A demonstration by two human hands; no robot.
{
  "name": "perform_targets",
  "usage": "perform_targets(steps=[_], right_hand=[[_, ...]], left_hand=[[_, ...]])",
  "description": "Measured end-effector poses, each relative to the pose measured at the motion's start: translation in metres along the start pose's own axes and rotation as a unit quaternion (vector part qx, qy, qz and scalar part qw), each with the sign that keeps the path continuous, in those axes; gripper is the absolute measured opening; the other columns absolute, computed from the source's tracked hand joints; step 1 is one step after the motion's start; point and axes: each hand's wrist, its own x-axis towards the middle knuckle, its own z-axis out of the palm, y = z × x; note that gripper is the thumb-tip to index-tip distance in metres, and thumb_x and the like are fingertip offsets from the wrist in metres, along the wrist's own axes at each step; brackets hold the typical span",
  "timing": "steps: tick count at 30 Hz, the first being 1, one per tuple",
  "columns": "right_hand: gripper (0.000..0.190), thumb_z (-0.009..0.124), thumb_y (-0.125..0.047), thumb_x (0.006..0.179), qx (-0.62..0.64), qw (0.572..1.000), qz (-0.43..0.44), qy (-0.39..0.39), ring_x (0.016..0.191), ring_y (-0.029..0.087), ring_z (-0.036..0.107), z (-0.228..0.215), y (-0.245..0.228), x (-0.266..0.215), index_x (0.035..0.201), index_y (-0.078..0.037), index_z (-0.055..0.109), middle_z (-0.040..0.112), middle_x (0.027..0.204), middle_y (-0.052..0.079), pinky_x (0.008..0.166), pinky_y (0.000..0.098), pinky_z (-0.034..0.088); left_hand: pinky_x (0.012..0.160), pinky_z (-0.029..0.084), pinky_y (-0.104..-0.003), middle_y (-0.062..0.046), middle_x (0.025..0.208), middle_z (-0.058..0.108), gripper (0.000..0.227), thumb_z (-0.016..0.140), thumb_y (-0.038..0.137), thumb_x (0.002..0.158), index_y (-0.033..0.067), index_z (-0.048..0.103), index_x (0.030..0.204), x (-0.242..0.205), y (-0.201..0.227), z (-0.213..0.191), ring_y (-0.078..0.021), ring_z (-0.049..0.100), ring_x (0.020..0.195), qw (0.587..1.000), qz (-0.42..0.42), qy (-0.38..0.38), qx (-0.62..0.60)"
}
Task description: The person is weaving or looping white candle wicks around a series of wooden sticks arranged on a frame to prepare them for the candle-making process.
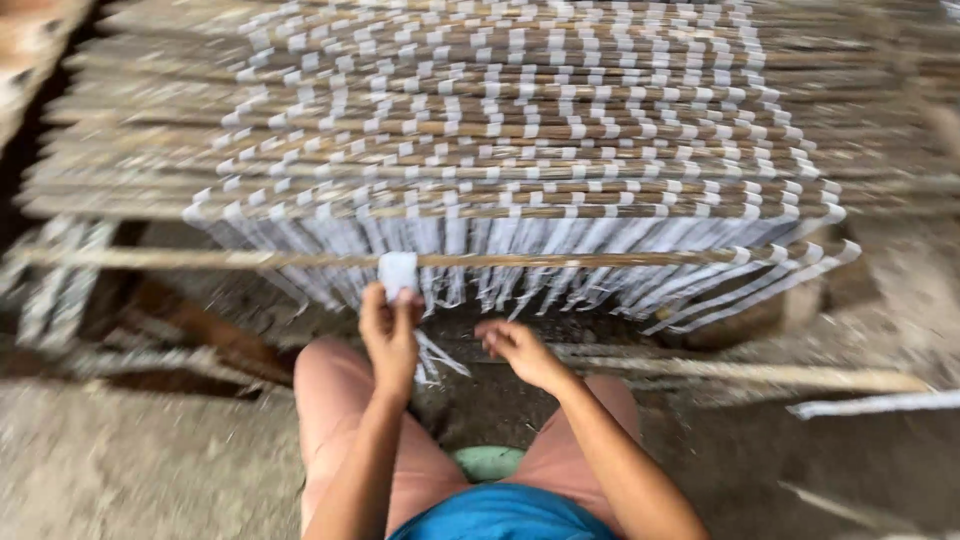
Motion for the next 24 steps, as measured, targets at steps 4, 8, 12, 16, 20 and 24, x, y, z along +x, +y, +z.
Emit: perform_targets(steps=[4, 8, 12, 16, 20, 24], right_hand=[[0.027, 0.056, -0.012, 0.105, -0.024, 0.988, -0.149, 0.042, 0.091, 0.018, 0.066, 0.058, -0.130, 0.019, 0.126, -0.009, 0.072, 0.071, 0.097, 0.013, 0.084, 0.0338, 0.056], [0.018, 0.071, -0.011, 0.098, -0.031, 0.975, -0.194, 0.102, 0.094, 0.014, 0.063, 0.083, -0.155, 0.030, 0.115, -0.006, 0.073, 0.068, 0.100, 0.008, 0.078, 0.0292, 0.056], [0.011, 0.075, -0.010, 0.095, 0.004, 0.971, -0.190, 0.145, 0.092, 0.010, 0.063, 0.081, -0.153, 0.034, 0.106, -0.007, 0.077, 0.071, 0.099, 0.004, 0.077, 0.0244, 0.057], [0.016, 0.068, -0.018, 0.100, 0.098, 0.977, -0.126, 0.140, 0.102, 0.017, 0.064, 0.062, -0.167, 0.022, 0.111, -0.007, 0.075, 0.073, 0.105, 0.009, 0.093, 0.0372, 0.055], [0.010, 0.062, -0.014, 0.096, 0.364, 0.918, -0.100, 0.120, 0.100, 0.023, 0.070, 0.051, -0.168, 0.019, 0.098, -0.006, 0.069, 0.073, 0.104, 0.011, 0.095, 0.0365, 0.055], [0.024, 0.061, -0.014, 0.096, 0.346, 0.934, -0.077, 0.034, 0.079, 0.019, 0.064, 0.045, -0.158, 0.022, 0.117, -0.002, 0.061, 0.069, 0.100, 0.014, 0.070, 0.0307, 0.055]], left_hand=[[0.062, 0.055, -0.031, -0.007, 0.076, 0.066, 0.005, 0.060, 0.009, 0.104, 0.0053, 0.061, 0.108, -0.003, 0.044, 0.004, -0.0154, 0.063, 0.064, 0.998, 0.001, -0.010, -0.070], [0.065, 0.056, -0.030, -0.008, 0.076, 0.066, 0.007, 0.060, 0.008, 0.104, 0.0023, 0.063, 0.107, -0.006, 0.069, 0.003, -0.0142, 0.065, 0.068, 0.995, -0.005, -0.033, -0.096], [0.075, 0.056, -0.034, -0.008, 0.081, 0.067, 0.008, 0.062, 0.008, 0.103, 0.0003, 0.064, 0.105, -0.005, 0.064, -0.001, -0.0136, 0.063, 0.077, 0.992, -0.015, -0.036, -0.123], [0.083, 0.059, -0.043, -0.021, 0.089, 0.073, 0.012, 0.059, 0.009, 0.104, -0.0021, 0.062, 0.106, -0.003, 0.078, 0.003, -0.0267, 0.072, 0.085, 0.987, -0.021, -0.049, -0.152], [0.065, 0.048, -0.029, -0.014, 0.077, 0.069, 0.013, 0.057, 0.014, 0.105, 0.0017, 0.061, 0.101, -0.001, 0.068, 0.002, -0.0179, 0.063, 0.065, 0.987, -0.044, -0.056, -0.145], [0.065, 0.044, -0.027, -0.014, 0.078, 0.071, 0.017, 0.057, 0.017, 0.106, 0.0032, 0.062, 0.098, -0.006, 0.060, 0.004, -0.0148, 0.060, 0.065, 0.988, -0.042, -0.067, -0.132]])
